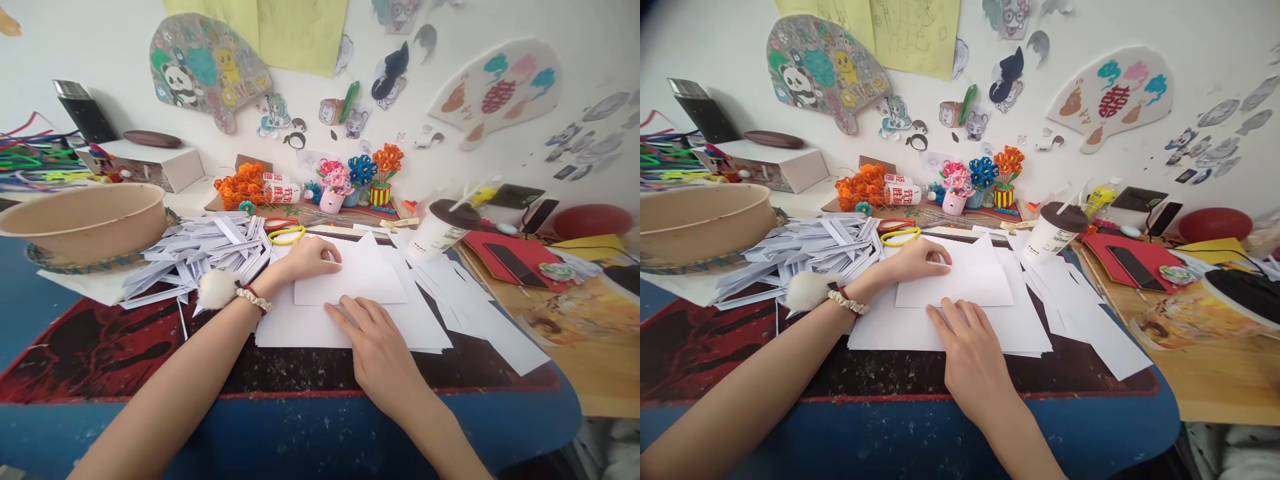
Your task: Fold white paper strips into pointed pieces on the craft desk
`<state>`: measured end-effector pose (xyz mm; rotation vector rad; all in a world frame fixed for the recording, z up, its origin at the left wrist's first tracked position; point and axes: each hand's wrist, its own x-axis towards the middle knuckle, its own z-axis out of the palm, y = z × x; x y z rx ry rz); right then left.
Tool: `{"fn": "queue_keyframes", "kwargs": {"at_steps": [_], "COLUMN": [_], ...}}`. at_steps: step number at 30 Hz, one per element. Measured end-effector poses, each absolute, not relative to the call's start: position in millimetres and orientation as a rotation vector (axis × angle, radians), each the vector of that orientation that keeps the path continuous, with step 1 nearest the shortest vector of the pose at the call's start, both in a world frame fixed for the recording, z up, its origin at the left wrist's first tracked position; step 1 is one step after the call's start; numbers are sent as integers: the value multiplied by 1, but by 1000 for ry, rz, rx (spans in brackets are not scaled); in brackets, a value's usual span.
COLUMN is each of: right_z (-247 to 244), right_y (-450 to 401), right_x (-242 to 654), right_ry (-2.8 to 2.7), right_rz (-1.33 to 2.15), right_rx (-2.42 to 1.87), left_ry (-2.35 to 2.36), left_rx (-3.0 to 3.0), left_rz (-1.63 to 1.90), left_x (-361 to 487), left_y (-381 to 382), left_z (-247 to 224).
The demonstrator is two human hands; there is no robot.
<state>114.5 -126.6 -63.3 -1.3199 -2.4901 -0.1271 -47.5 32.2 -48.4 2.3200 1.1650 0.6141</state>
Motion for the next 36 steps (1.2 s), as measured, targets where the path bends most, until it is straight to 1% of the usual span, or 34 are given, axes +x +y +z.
{"fn": "queue_keyframes", "kwargs": {"at_steps": [5,11,16,22,29,36], "right_z": [-64,-73,-74,-74,-73,-68], "right_y": [-126,-132,-134,-133,-133,-131], "right_x": [116,119,117,114,115,113], "right_ry": [-2488,-2328,-2384,-2422,-2450,-2439], "right_rz": [-118,-216,-232,-264,-196,-32], "right_rx": [-1308,-1249,-1096,-1109,-1153,-1215], "left_ry": [1157,1186,1186,1177,1181,1181], "left_rx": [2341,2321,2314,2317,2315,2308], "left_rz": [590,576,577,570,563,559], "left_x": [-48,-47,-47,-48,-47,-47], "left_y": [34,35,34,34,34,35], "left_z": [-49,-50,-49,-49,-48,-48]}}
